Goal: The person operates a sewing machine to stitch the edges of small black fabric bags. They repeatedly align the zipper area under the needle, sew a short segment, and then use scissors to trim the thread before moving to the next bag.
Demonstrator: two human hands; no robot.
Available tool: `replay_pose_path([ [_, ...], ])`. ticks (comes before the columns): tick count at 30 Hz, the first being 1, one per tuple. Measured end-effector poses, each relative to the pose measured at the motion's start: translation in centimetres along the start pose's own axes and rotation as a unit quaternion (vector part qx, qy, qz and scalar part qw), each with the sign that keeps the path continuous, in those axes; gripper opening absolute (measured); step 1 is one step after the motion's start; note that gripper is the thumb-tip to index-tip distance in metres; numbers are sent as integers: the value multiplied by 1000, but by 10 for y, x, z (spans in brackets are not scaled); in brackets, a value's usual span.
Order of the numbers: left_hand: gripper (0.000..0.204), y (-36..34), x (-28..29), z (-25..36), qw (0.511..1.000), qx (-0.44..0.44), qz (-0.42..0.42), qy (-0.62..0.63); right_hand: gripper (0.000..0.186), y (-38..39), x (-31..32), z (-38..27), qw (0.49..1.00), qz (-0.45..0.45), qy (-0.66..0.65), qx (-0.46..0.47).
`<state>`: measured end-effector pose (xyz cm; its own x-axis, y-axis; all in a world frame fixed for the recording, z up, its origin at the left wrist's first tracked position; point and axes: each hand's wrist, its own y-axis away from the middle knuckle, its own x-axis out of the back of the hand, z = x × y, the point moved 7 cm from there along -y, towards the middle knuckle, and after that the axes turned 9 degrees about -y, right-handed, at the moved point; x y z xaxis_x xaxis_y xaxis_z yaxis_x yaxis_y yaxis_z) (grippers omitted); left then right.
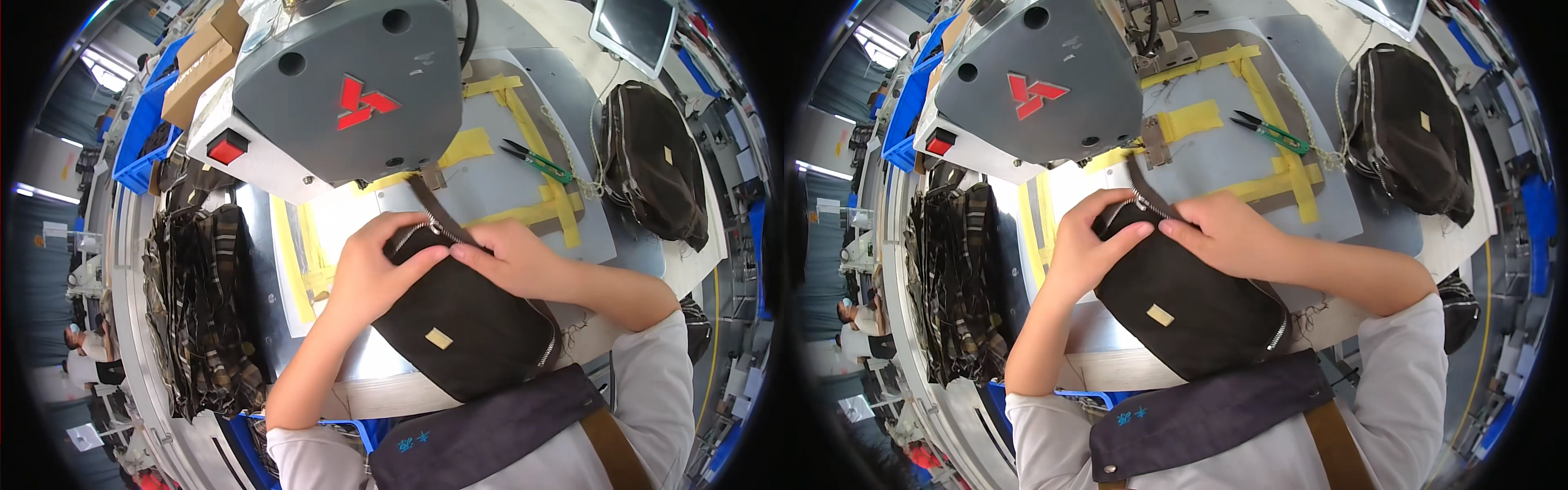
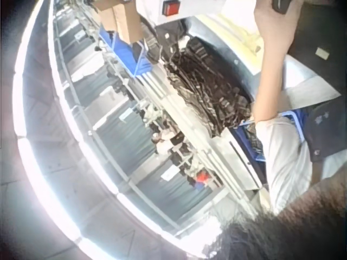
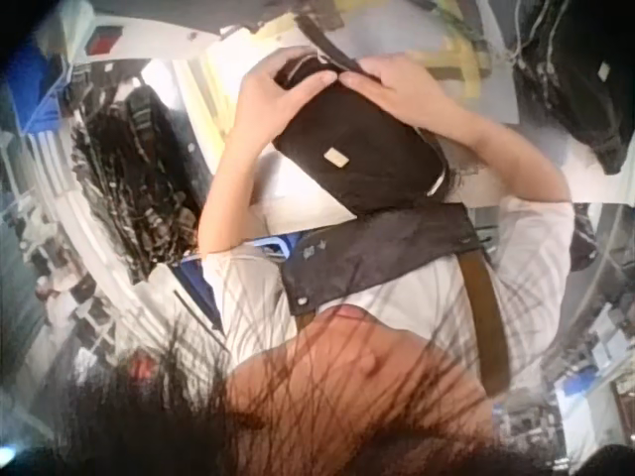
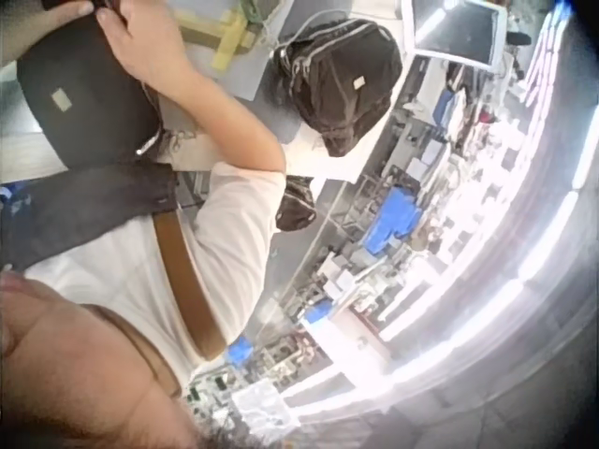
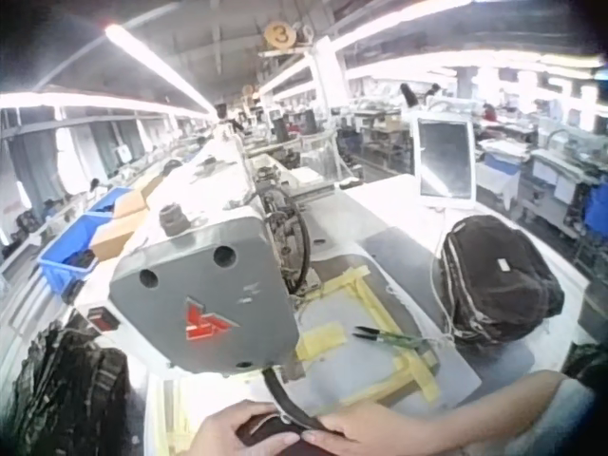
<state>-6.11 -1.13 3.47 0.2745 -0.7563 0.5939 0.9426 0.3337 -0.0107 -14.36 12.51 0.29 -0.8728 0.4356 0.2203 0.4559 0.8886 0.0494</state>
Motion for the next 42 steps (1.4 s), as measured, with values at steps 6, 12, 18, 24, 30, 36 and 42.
replay_pose_path([
  [6,18,-15,-7,-4,997,-54,10,-45,37,-7,-3,4,999,-34,41,-2],
  [12,10,-20,8,-26,997,23,42,56,35,-8,6,8,992,-63,14,-110],
  [18,26,-13,-12,-14,994,-3,29,104,24,-20,9,9,997,33,-75,4],
  [24,18,-18,11,-46,997,77,-6,2,19,-18,13,22,957,76,-275,-52],
  [30,19,-18,-4,-18,993,-98,-43,-55,15,-30,-1,13,984,-5,-175,-28],
  [36,18,-8,-4,-14,981,-159,38,-108,12,-18,4,-11,975,50,94,197],
  [42,21,11,-1,2,890,-342,174,-246,5,-22,0,11,965,75,-250,-17],
])
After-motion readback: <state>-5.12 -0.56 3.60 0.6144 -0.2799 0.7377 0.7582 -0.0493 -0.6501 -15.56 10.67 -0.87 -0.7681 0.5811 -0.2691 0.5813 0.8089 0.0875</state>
